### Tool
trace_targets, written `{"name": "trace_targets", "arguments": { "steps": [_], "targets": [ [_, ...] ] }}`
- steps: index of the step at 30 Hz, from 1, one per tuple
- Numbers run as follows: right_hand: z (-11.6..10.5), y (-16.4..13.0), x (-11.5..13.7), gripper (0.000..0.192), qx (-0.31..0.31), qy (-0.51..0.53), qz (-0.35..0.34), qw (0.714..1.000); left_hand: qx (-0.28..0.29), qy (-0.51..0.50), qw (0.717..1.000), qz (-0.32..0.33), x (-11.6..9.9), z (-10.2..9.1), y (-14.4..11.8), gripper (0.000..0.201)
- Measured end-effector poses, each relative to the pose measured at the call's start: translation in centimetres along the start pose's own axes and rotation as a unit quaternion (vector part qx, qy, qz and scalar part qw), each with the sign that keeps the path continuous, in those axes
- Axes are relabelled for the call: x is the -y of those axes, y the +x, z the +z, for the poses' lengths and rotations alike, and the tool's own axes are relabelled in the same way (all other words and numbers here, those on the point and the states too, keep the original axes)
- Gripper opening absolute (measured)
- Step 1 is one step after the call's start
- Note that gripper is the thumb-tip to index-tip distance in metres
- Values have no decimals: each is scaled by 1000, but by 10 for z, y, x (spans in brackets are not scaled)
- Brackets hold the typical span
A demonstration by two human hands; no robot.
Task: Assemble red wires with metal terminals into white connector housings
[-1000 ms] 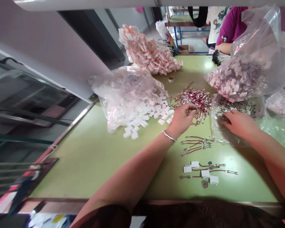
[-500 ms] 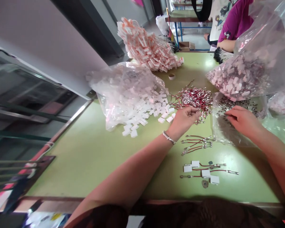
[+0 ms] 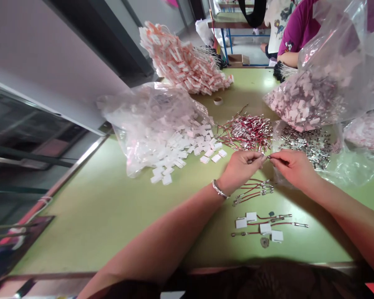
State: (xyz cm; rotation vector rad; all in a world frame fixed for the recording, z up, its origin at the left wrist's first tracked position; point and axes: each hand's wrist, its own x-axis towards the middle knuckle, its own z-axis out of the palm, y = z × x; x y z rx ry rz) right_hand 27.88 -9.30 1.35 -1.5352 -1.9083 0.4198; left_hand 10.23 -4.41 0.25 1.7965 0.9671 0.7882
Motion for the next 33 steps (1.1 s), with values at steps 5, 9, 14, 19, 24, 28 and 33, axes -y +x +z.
{"name": "trace_targets", "arguments": {
  "steps": [5,9,14,19,24,28,33],
  "targets": [
    [-8,2,0,18,104,-2,7,995,-3,168,967,192,11,-5,-1,21],
    [-7,2,7,17,155,53,101,981,42,231,938,255,16,-8,-2,24],
    [-5,2,3,19,94,34,91,991,-11,167,962,216,8,-19,8,17],
    [-8,5,-8,18,-10,83,127,988,-168,38,982,77,-9,-30,10,12],
    [-10,6,-4,20,-36,199,194,960,-73,-177,981,-23,-11,-27,6,21],
    [-16,2,-9,18,-30,163,161,973,-113,-238,963,-50,-8,-51,16,45],
    [-13,-5,-4,16,108,50,3,993,-69,-233,965,-97,-5,-66,22,40]
  ]
}}
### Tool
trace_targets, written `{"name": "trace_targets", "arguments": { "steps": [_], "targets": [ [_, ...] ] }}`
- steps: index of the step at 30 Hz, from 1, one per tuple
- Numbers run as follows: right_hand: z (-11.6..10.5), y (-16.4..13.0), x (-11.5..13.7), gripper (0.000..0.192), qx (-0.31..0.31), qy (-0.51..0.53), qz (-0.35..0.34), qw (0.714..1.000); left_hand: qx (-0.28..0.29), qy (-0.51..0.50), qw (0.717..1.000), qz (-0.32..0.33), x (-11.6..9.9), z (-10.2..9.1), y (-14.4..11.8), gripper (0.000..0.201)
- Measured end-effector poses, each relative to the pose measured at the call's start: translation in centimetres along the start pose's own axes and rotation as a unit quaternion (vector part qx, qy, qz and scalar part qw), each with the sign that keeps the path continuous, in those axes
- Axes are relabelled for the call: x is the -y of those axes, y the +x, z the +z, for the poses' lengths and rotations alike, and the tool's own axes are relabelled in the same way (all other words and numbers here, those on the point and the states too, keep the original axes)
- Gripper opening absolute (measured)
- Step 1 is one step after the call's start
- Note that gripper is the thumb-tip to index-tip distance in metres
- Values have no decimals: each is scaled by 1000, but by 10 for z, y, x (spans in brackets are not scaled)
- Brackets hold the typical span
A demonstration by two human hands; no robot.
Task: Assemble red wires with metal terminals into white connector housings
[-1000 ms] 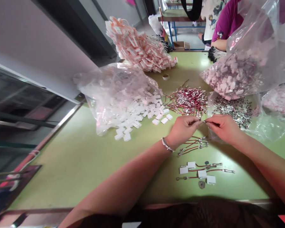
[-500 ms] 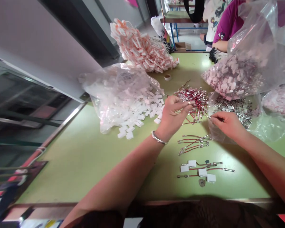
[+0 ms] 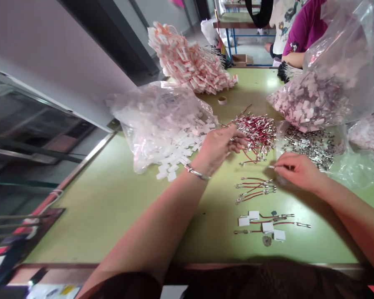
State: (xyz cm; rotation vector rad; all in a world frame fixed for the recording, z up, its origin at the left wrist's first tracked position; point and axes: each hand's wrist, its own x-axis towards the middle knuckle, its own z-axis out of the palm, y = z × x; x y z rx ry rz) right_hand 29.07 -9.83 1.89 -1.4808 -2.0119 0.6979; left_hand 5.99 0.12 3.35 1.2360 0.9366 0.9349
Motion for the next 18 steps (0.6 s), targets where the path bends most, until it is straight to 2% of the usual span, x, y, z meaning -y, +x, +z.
{"name": "trace_targets", "arguments": {
  "steps": [1,2,3,6,7,10,12,14,18],
  "targets": [
    [2,-1,3,17,26,-18,-7,999,36,8,999,-2,2,2,-2,31],
    [5,-1,6,19,26,-33,-1,999,74,15,997,-4,5,6,-4,25],
    [6,-1,8,21,-4,-46,16,999,110,21,994,-8,8,10,-7,22],
    [6,0,9,33,-157,-70,47,984,192,46,980,-31,14,18,-14,20],
    [5,1,7,35,-171,-76,34,982,216,61,974,-38,14,19,-15,19],
    [3,4,-2,29,-105,-90,-40,990,272,95,957,-45,13,19,-15,21],
    [5,5,-4,27,-84,-90,-68,990,277,138,950,-27,9,19,-16,31],
    [9,5,-1,25,-98,-92,-72,988,254,226,940,25,5,24,-18,39],
    [14,4,13,22,-116,-61,-30,991,169,374,899,154,5,42,-27,26]
  ]
}}
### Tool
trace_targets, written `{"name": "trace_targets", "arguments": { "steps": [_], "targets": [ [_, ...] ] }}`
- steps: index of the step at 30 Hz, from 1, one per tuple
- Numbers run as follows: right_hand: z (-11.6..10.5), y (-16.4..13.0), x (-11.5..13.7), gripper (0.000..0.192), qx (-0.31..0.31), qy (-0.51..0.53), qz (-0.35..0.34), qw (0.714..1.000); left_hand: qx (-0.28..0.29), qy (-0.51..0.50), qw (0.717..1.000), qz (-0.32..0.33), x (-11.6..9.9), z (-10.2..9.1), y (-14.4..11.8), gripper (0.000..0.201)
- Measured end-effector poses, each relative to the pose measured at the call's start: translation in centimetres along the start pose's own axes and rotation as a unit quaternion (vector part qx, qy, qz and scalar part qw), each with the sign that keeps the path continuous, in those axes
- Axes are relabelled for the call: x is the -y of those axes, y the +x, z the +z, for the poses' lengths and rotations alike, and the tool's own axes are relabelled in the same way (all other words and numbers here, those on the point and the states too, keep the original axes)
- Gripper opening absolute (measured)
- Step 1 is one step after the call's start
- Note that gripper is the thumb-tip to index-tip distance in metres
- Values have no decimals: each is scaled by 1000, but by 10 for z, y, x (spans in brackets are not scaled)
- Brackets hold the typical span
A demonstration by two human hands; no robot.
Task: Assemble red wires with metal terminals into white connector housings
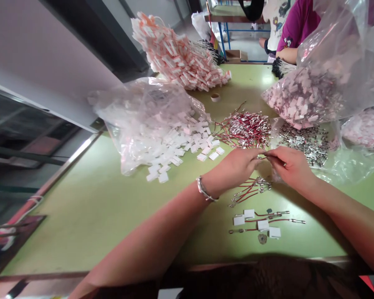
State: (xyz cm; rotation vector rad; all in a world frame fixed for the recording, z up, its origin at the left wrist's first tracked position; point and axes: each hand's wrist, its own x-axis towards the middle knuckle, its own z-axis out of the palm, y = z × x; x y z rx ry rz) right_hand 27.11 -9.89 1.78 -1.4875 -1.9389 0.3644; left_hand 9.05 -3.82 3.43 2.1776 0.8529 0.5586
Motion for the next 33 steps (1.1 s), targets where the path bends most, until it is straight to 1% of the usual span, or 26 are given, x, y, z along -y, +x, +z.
{"name": "trace_targets", "arguments": {
  "steps": [2,4,5,6,7,9,11,13,15,17,19,21,24,26,30,31,33],
  "targets": [
    [-6,3,0,24,-1,46,64,997,-34,27,999,4,-2,8,-1,22],
    [-19,7,-10,25,1,66,125,990,-39,25,999,-2,3,14,-1,23],
    [-28,10,-18,25,2,53,145,988,-40,13,999,-7,7,14,-1,22],
    [-36,12,-25,24,-4,10,154,988,-50,-5,999,-16,11,13,0,22],
    [-43,14,-33,22,12,-51,149,987,-69,-27,997,-27,16,12,1,22],
    [-52,14,-43,20,82,-163,141,973,-126,-64,988,-55,25,5,3,22],
    [-52,12,-44,21,149,-264,151,941,-176,-78,979,-68,30,-2,5,21],
    [-46,10,-40,24,190,-340,160,907,-201,-83,974,-67,32,-9,7,20],
    [-40,9,-35,22,217,-382,156,884,-191,-97,974,-67,31,-13,7,18],
    [-37,9,-33,20,232,-394,144,877,-152,-113,979,-79,29,-12,6,16],
    [-37,11,-37,19,237,-381,141,882,-112,-123,981,-95,25,-7,5,16],
    [-39,12,-42,18,238,-352,143,894,-93,-130,981,-113,24,0,3,18],
    [-40,13,-44,12,232,-323,152,905,-83,-151,975,-140,24,10,2,20],
    [-38,12,-41,10,237,-319,154,905,-73,-162,973,-148,26,14,1,20],
    [-35,9,-32,14,261,-345,160,887,-69,-147,977,-141,29,14,1,19],
    [-35,9,-31,16,265,-347,154,886,-70,-145,977,-143,29,13,1,19],
    [-39,9,-30,18,253,-333,149,896,-69,-148,975,-151,27,13,1,20]
  ]
}}
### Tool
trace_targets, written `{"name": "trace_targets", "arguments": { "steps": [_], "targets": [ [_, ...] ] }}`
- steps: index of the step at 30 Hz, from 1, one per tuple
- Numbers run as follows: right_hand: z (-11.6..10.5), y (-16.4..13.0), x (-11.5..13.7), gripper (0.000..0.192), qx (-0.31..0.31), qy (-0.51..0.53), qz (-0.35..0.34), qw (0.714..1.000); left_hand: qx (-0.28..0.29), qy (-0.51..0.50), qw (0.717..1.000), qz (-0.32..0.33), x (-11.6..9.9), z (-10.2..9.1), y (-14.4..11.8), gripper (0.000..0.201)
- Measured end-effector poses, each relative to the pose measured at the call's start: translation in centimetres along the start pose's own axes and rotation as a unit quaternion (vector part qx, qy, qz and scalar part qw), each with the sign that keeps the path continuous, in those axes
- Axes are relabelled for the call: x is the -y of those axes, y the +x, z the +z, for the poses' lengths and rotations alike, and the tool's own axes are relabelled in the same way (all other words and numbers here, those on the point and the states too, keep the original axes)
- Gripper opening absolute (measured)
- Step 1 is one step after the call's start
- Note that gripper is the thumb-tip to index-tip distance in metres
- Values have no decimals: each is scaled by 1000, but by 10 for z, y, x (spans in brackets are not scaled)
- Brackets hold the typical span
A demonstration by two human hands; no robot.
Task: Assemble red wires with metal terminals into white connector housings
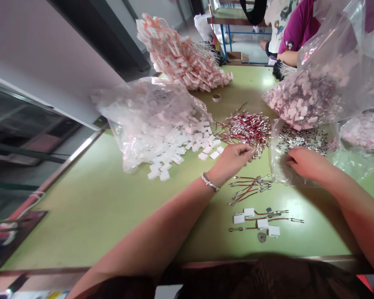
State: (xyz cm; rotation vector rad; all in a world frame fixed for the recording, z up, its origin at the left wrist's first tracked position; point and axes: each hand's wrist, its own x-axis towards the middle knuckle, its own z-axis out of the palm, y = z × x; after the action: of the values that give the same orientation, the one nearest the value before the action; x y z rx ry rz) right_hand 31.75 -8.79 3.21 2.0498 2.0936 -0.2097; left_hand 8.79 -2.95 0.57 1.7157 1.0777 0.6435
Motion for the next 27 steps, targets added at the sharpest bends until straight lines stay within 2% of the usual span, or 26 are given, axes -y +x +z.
{"name": "trace_targets", "arguments": {
  "steps": [4,8,12,14,16,19,21,23,26,27],
  "targets": [
    [-7,-5,5,19,-100,135,24,986,31,-29,999,-14,-5,6,-4,18],
    [1,-8,31,15,-162,306,-70,936,68,-47,997,1,-10,13,-9,17],
    [18,-5,46,15,-176,364,-105,908,74,-34,996,23,-8,14,-10,18],
    [21,-4,46,15,-167,378,-104,905,67,9,996,51,-3,14,-10,20],
    [18,-4,43,15,-131,388,-101,907,49,94,986,125,3,13,-11,22],
    [10,-7,43,18,-40,408,-77,909,46,248,927,277,10,15,-15,24],
    [6,-9,45,21,8,431,-59,900,54,299,895,327,11,15,-15,28],
    [5,-10,46,22,21,444,-49,894,65,298,893,331,8,9,-12,29],
    [8,-9,42,19,-25,409,-69,909,93,255,918,290,0,-11,-2,25],
    [9,-9,40,19,-42,391,-86,915,84,247,928,265,-1,-19,2,23]
  ]
}}
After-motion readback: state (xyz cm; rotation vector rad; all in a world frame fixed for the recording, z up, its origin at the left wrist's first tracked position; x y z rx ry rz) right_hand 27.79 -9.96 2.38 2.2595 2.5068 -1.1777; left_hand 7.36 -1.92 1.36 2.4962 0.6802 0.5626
